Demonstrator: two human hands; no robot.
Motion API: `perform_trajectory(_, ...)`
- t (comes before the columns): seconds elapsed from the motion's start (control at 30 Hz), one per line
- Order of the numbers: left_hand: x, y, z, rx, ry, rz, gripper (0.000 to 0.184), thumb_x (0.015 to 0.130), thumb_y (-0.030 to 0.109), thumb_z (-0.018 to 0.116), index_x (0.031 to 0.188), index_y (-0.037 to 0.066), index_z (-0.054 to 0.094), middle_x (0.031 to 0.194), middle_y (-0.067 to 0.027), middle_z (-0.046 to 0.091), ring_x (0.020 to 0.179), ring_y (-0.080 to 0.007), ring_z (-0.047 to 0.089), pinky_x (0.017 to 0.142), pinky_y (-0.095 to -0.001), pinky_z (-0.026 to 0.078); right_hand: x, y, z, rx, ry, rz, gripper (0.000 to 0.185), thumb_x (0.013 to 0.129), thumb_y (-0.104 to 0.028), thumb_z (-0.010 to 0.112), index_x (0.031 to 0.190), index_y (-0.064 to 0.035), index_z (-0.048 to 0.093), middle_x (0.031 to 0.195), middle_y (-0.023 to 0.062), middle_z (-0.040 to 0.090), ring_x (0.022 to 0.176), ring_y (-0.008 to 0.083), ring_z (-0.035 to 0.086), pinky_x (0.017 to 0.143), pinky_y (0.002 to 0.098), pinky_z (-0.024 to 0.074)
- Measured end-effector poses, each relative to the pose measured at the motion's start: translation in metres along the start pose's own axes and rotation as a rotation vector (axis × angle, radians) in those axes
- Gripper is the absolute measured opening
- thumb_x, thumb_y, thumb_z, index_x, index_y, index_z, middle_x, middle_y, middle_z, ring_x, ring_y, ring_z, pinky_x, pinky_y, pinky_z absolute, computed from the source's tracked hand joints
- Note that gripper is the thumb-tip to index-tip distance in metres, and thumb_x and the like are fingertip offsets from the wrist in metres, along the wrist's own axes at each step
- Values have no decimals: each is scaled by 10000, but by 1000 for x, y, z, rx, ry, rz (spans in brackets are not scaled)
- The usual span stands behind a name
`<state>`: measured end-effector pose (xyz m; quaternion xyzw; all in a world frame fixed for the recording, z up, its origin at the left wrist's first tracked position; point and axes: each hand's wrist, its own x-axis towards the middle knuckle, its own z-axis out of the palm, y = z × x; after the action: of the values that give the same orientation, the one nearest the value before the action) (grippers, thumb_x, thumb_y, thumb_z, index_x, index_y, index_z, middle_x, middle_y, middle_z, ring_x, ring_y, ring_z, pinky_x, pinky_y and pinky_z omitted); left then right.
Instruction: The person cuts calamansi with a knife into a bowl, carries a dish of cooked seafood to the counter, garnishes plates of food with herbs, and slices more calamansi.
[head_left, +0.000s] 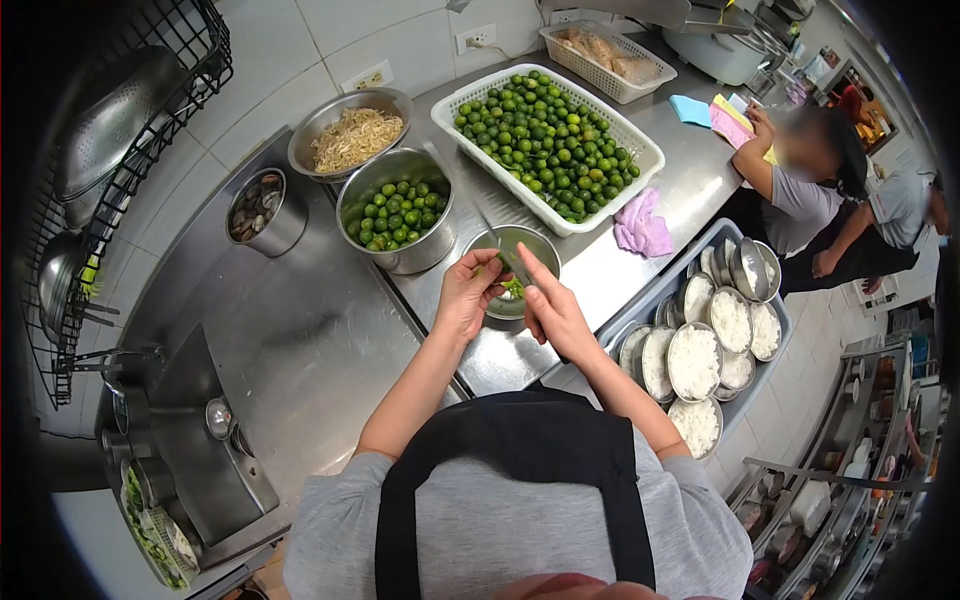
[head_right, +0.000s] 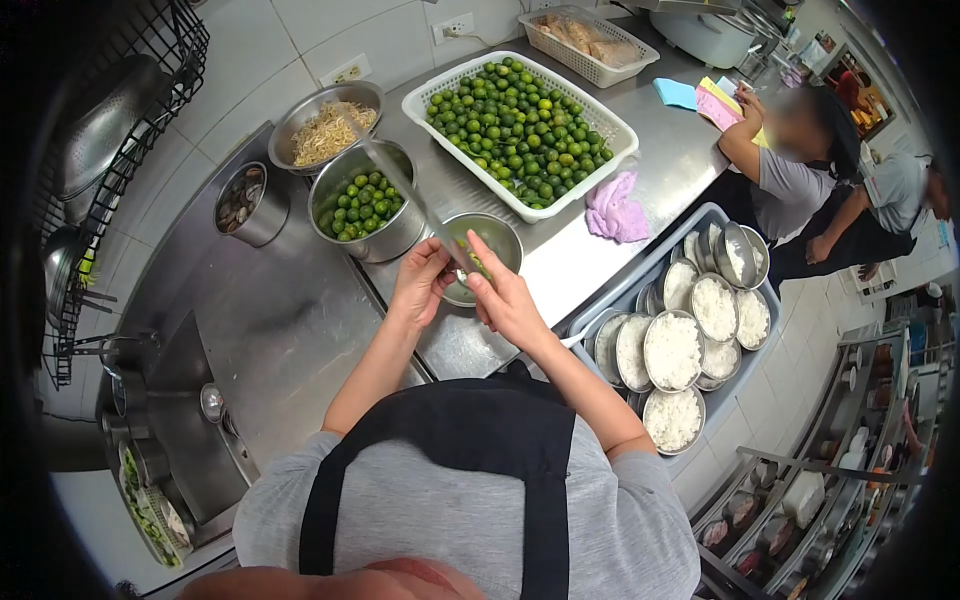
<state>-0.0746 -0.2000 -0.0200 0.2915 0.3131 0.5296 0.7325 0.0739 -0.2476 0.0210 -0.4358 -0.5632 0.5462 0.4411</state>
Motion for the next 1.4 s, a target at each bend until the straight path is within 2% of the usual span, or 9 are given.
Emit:
perform_trajectory(0.1,-1,6,0,2,-36,-36,167,794,119,612,938,45,570,836,-30,611,705,-90,591,590,-176,479,-2,-9,-1,-188,-58,19,510,894,-319,423,1344,-138,265,520,74,491,413,112,464,434,250,394)
perform_trajectory(0.2,-4,17,5,57,-22,-69,118,792,85,600,900,44,575,824,-28,609,693,-89,588,583,-182,478,-4,-12,0,-258,-50,-4,510,883,-328,440,1334,-149,283,816,109,597,482,154,513,517,296,436)
perform_trajectory(0.3,-4,15,6,128,4,-12,106,780,52,602,880,34,571,832,-38,610,685,-95,585,586,-195,478,-3,-3,2,-344,-6,-62,498,884,-319,440,1327,-145,296,921,102,594,492,156,516,527,300,439)
perform_trajectory(0.43,-2,-8,7,96,80,225,178,756,-9,614,913,36,546,905,-59,603,796,-127,583,702,-252,488,1,-1,10,-227,46,-57,467,899,-299,418,1328,-158,302,773,88,597,452,121,486,465,269,418)
perform_trajectory(0.5,-2,-16,15,51,124,292,193,743,-32,617,906,31,536,921,-71,599,813,-131,578,725,-249,478,3,1,15,-26,63,-16,442,919,-307,378,1327,-154,308,570,44,514,398,78,421,384,224,360)
perform_trajectory(0.67,2,-19,21,6,158,447,195,740,-34,625,900,21,527,957,-99,594,846,-134,572,766,-244,469,11,7,21,292,104,-19,472,923,-370,340,1318,-112,318,468,-13,380,363,61,357,333,188,302)
perform_trajectory(0.93,5,13,1,88,-64,153,200,795,67,598,973,14,522,978,-113,593,844,-154,589,722,-239,489,10,3,1,482,-21,174,439,892,-468,343,1070,-77,438,452,39,410,318,96,353,308,210,299)
perform_trajectory(1.0,4,14,4,76,-9,164,224,802,74,591,1000,15,503,1024,-121,578,840,-147,586,710,-235,488,9,9,-4,368,41,196,484,908,-427,335,1264,-101,366,442,21,415,316,85,361,321,201,317)
perform_trajectory(1.4,-1,-10,-1,17,10,50,243,818,118,585,1034,64,488,921,-15,564,773,-88,565,600,-166,457,-13,1,-10,210,-17,93,446,935,-328,319,1357,-220,224,491,-27,399,393,41,400,372,186,353)
